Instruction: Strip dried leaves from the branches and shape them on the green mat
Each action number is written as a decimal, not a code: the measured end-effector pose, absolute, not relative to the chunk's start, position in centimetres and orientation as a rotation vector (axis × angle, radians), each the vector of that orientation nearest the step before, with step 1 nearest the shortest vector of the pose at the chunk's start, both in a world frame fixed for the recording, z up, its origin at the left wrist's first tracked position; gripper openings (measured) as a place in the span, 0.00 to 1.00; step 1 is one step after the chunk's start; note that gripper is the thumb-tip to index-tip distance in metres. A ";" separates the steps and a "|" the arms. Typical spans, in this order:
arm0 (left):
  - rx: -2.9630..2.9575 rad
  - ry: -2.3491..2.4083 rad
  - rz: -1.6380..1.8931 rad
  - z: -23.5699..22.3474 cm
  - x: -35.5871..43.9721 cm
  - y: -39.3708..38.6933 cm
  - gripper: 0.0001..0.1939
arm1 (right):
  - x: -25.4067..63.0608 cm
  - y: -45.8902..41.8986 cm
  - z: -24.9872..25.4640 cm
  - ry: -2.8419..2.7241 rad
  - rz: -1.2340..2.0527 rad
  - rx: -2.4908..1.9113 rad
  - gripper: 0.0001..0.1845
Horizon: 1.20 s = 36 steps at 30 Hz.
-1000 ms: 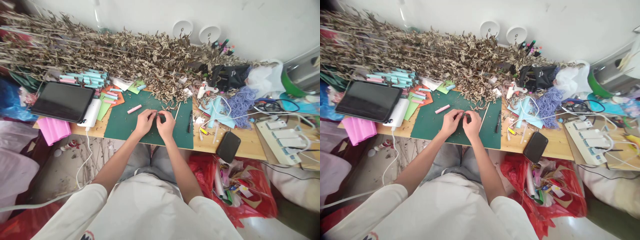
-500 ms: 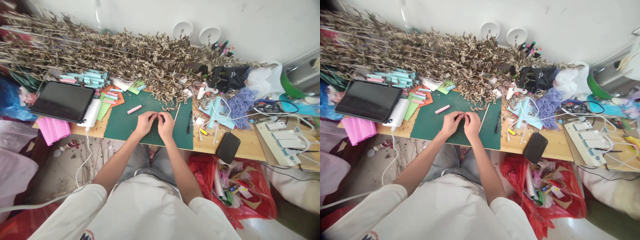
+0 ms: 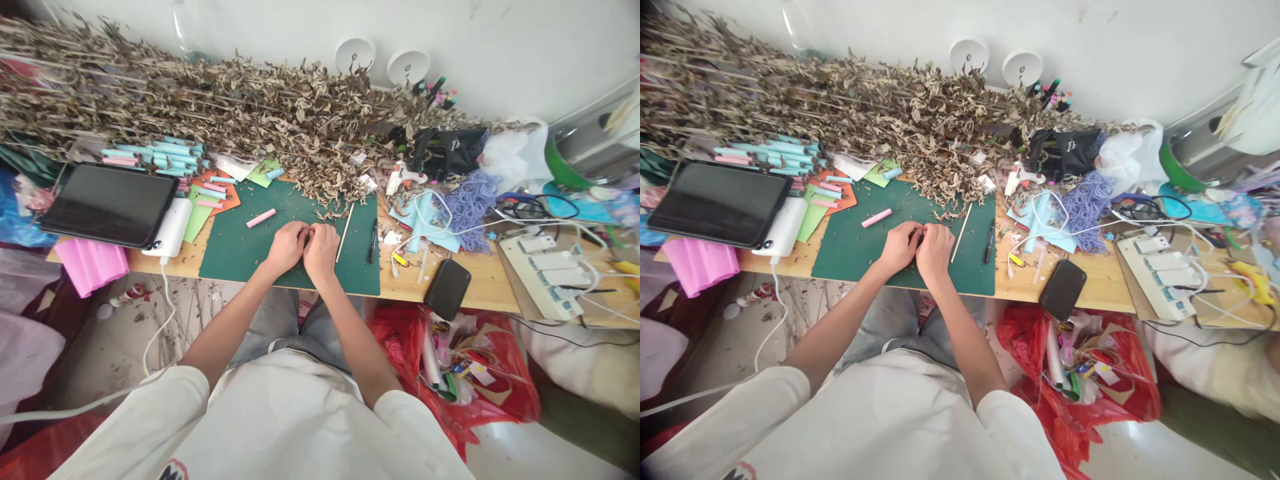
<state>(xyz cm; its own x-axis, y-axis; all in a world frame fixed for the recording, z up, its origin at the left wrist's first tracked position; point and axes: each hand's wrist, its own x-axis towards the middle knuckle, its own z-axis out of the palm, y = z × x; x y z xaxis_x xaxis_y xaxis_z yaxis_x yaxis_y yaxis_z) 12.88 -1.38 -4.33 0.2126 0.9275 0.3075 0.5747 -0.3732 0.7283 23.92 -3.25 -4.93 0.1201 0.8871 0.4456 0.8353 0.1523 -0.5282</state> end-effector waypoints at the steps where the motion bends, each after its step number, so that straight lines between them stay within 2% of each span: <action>1: 2.045 1.387 1.010 -4.4 12.9 -1.4 0.12 | 23.9 -3.2 -4.9 -1.694 0.079 -1.680 0.11; 23: 1.849 1.385 1.131 -3.3 12.3 -1.6 0.12 | 24.7 -2.9 -5.1 -1.680 0.189 -1.446 0.09; 36: 1.860 1.316 1.161 -3.4 12.2 -1.7 0.15 | 24.9 -3.0 -4.9 -1.608 0.133 -1.574 0.06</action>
